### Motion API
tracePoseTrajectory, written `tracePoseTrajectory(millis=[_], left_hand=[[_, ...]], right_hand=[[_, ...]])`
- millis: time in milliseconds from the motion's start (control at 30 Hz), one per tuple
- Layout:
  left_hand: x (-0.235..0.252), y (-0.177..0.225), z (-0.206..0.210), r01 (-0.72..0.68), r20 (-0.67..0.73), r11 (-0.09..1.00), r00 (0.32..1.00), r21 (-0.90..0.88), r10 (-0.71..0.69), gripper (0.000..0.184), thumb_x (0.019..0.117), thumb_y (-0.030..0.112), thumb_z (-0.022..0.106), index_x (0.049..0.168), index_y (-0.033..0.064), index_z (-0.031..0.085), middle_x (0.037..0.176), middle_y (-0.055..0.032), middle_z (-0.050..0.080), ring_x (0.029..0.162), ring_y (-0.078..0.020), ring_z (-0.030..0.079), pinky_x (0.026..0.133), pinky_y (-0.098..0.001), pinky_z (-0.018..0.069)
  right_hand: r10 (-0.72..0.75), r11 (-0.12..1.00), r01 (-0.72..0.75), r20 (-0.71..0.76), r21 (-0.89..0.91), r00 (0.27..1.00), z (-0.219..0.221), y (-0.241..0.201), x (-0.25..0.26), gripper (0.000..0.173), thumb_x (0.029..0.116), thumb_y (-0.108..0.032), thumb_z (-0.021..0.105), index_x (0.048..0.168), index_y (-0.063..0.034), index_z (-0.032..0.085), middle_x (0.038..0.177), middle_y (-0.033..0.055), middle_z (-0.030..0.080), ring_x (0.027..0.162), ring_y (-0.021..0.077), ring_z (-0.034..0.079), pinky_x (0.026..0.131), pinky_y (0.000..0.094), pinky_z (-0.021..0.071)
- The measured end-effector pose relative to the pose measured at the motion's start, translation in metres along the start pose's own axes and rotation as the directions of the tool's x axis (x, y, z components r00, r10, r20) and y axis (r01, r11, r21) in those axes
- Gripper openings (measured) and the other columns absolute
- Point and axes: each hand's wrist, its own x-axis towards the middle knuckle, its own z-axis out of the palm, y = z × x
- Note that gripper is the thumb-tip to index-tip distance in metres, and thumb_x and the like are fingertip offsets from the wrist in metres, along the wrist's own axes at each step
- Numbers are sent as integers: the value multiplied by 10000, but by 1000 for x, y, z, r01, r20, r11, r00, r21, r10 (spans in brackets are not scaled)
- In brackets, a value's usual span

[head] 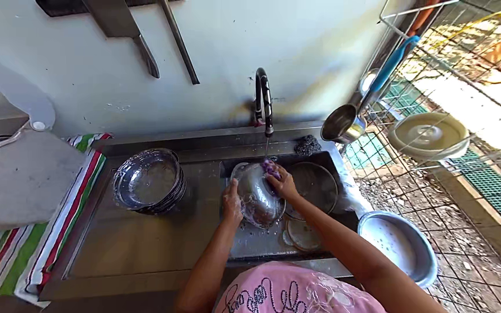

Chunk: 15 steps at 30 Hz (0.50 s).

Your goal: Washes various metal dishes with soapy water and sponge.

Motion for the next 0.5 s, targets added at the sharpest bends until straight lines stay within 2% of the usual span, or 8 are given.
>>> tracePoseTrajectory(millis=[67, 167, 233, 300, 367, 400, 433, 500], left_hand=[[8, -6, -6, -10, -26, 1000, 1000, -25, 9, 427, 1119, 246, 394, 1246, -113, 585, 1267, -237, 603, 1149, -217, 573, 1021, -384, 452], [4, -12, -8, -32, 148, 992, 989, 122, 14, 396, 1094, 205, 465, 1235, -148, 577, 1226, -278, 608, 1127, -267, 574, 1011, -425, 447], [-9, -8, -12, -107, 315, 972, 948, 210, 36, 315, 1033, 151, 578, 1178, -128, 601, 1082, -200, 648, 990, -178, 605, 916, -351, 493], [-20, 13, -26, -207, 419, 944, 904, 257, 84, 297, 957, 120, 678, 1129, -117, 626, 991, -144, 666, 899, -117, 624, 861, -308, 525], [-25, 42, -50, -441, 468, 832, 845, 337, 258, 301, 891, 176, 738, 1005, -95, 675, 867, -97, 686, 796, -82, 646, 781, -285, 547], [-24, 59, -66, -570, 474, 721, 798, 394, 371, 326, 875, 224, 745, 960, -87, 699, 835, -109, 704, 772, -105, 669, 763, -313, 560], [-24, 77, -83, -644, 469, 605, 762, 469, 447, 355, 879, 254, 741, 946, -94, 711, 833, -163, 716, 777, -189, 695, 770, -400, 568], [-17, 106, -116, -633, 418, 451, 765, 629, 490, 348, 919, 240, 730, 966, -104, 707, 855, -239, 705, 802, -329, 698, 793, -539, 549]], right_hand=[[29, 999, -31, -81, -14, 996, 17, 8, -36, 567, 964, -277, 628, 1373, 110, 558, 1448, 328, 518, 1376, 423, 496, 1168, 530, 377], [-364, 928, 351, -101, -129, 926, 42, -8, -68, 536, 939, -256, 585, 1317, 124, 610, 1441, 382, 499, 1386, 520, 462, 1174, 589, 362], [-438, 898, 428, -116, -98, 892, 32, -22, -47, 463, 937, -244, 597, 1239, 98, 675, 1374, 338, 581, 1338, 474, 527, 1153, 570, 397], [-194, 981, 192, -83, -29, 977, 4, -29, -20, 391, 985, -183, 577, 1222, 116, 660, 1264, 283, 659, 1225, 357, 625, 1087, 488, 469], [87, 996, -85, -59, 32, 994, -25, -18, -6, 352, 1036, -194, 541, 1202, 97, 652, 1114, 225, 698, 1030, 259, 675, 959, 444, 523], [158, 986, -154, -75, 59, 985, -39, -10, -9, 354, 1041, -207, 536, 1196, 90, 652, 1067, 206, 701, 959, 230, 678, 908, 425, 539], [195, 979, -186, -111, 88, 975, -55, -4, -18, 351, 1040, -213, 540, 1190, 83, 654, 1037, 184, 701, 909, 200, 673, 866, 403, 548], [219, 970, -188, -223, 152, 950, -95, 10, -50, 345, 1008, -227, 583, 1178, 64, 656, 1023, 134, 700, 867, 144, 671, 813, 363, 572]])
